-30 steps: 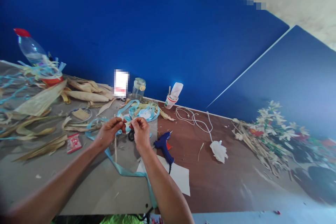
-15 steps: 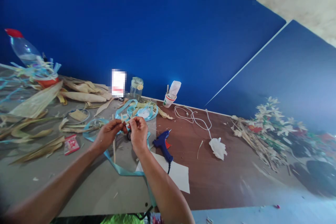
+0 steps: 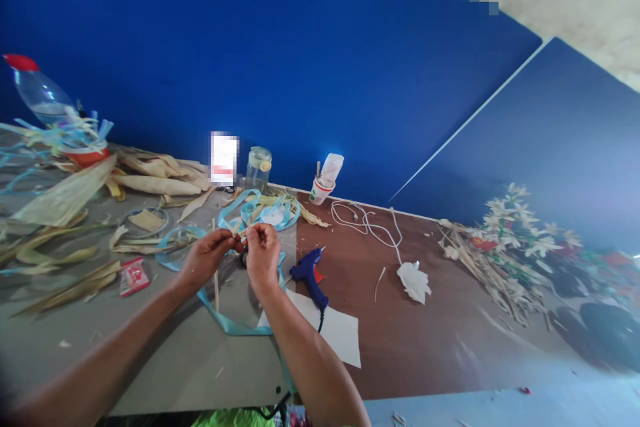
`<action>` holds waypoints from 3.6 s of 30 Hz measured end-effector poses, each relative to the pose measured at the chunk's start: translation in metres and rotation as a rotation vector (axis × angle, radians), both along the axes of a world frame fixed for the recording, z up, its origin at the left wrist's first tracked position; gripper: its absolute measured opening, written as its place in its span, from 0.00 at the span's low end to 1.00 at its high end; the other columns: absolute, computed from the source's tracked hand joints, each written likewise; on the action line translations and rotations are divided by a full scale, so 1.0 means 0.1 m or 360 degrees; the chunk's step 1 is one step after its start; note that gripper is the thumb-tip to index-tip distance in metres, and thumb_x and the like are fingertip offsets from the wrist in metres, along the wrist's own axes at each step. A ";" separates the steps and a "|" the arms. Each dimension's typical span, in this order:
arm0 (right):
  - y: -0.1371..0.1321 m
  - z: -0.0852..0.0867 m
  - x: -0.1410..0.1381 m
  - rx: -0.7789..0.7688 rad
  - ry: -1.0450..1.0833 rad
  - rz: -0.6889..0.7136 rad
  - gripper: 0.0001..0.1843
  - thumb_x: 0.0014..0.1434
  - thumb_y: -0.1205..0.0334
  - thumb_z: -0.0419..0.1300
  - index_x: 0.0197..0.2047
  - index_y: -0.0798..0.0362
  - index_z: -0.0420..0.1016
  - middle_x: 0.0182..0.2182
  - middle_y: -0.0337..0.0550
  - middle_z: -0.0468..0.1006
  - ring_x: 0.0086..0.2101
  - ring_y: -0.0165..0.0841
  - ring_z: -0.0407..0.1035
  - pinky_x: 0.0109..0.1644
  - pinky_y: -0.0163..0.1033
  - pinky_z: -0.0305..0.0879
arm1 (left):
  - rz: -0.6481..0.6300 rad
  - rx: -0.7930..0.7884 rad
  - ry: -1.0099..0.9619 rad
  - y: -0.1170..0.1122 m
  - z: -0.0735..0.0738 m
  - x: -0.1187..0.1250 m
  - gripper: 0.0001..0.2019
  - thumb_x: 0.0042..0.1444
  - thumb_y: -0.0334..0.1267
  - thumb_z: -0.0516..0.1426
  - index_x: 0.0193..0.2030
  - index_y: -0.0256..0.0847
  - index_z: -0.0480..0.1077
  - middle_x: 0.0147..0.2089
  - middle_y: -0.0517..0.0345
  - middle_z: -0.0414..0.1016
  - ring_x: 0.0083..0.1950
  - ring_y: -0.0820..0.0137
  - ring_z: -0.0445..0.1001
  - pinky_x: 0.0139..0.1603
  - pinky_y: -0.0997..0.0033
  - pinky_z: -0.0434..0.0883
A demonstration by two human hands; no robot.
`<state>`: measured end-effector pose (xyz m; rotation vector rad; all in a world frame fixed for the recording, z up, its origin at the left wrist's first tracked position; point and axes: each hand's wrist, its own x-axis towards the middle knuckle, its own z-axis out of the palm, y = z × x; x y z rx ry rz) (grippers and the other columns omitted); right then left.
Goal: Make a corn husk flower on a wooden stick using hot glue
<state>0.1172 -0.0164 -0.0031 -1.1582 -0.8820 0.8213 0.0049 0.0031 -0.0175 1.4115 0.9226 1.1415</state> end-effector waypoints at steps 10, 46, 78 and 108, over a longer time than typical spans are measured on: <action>-0.01 0.03 -0.01 -0.0015 -0.0104 -0.0026 0.06 0.51 0.59 0.56 0.27 0.52 0.66 0.20 0.34 0.68 0.21 0.27 0.63 0.26 0.32 0.61 | -0.0024 0.0008 0.0025 0.00 0.00 0.01 0.09 0.50 0.43 0.56 0.28 0.39 0.69 0.27 0.58 0.75 0.32 0.68 0.72 0.38 0.70 0.67; 0.04 0.01 0.02 -0.0020 -0.0118 0.0022 0.07 0.51 0.59 0.57 0.26 0.54 0.67 0.21 0.34 0.69 0.21 0.25 0.60 0.27 0.32 0.57 | 0.0078 -0.0127 -0.0195 0.01 0.04 0.00 0.10 0.45 0.43 0.61 0.28 0.38 0.70 0.26 0.56 0.77 0.32 0.66 0.75 0.39 0.66 0.69; 0.04 -0.11 -0.07 -0.0081 0.0213 0.0247 0.07 0.46 0.60 0.58 0.22 0.52 0.64 0.16 0.29 0.61 0.19 0.24 0.53 0.24 0.31 0.52 | 0.0040 -0.0622 -0.0687 -0.02 0.05 0.03 0.13 0.39 0.41 0.67 0.27 0.37 0.71 0.26 0.64 0.69 0.27 0.78 0.66 0.30 0.79 0.66; 0.04 0.04 0.45 -0.0536 -0.1825 0.0355 0.10 0.52 0.58 0.59 0.37 0.53 0.74 0.37 0.44 0.76 0.38 0.35 0.70 0.41 0.37 0.61 | 0.0008 -0.0517 -0.0500 0.07 0.08 -0.09 0.16 0.40 0.47 0.65 0.26 0.36 0.69 0.23 0.65 0.64 0.22 0.79 0.61 0.26 0.78 0.65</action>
